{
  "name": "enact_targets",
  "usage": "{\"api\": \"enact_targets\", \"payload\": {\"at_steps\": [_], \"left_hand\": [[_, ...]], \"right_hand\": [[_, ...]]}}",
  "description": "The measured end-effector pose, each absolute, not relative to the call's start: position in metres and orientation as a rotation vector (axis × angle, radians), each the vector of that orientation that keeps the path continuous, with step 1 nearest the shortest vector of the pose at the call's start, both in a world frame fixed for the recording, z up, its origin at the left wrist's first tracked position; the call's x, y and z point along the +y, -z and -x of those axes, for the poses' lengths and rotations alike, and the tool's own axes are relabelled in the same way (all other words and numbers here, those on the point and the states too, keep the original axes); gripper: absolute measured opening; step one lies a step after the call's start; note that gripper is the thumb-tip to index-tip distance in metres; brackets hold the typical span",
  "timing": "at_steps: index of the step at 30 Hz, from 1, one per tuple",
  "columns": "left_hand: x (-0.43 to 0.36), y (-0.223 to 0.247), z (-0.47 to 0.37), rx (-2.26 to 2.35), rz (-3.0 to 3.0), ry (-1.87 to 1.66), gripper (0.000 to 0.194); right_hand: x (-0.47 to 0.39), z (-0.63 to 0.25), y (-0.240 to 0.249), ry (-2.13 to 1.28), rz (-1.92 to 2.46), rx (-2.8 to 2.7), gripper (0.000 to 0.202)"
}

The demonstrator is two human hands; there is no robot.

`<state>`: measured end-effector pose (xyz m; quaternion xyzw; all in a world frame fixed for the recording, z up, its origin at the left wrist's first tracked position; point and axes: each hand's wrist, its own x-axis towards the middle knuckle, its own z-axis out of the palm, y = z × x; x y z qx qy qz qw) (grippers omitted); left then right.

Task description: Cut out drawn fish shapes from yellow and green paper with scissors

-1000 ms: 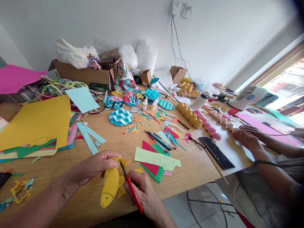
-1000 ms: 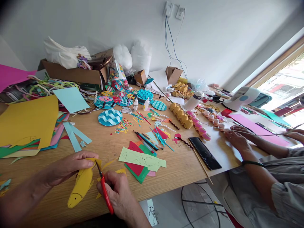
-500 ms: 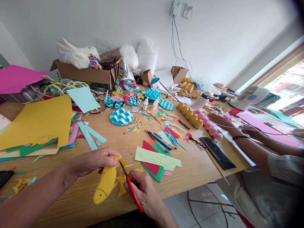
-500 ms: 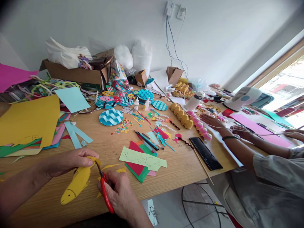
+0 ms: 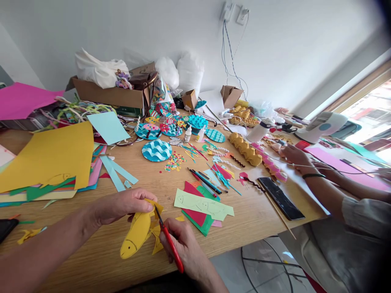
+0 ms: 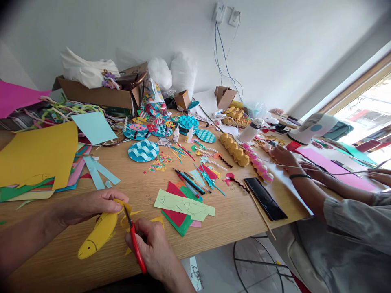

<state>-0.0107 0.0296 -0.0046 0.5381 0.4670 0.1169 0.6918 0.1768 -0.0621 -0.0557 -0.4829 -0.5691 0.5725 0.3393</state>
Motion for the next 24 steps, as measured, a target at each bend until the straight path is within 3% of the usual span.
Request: {"api": "enact_targets", "payload": {"at_steps": [10,18,24], "left_hand": [[0.038,0.002,0.010,0.994,-1.342,-0.183,0.009],[0.049,-0.011,0.007,0.873,-1.423,0.008,0.015],[0.050,-0.004,0.009,0.863,-1.332,-0.058,0.022]], "right_hand": [[-0.059,-0.181,0.053,-1.426,1.213,-1.569,0.039],[-0.058,-0.183,0.054,-1.379,1.250,-1.626,0.041],[-0.059,-0.181,0.057,-1.485,1.250,-1.481,0.037]]}}
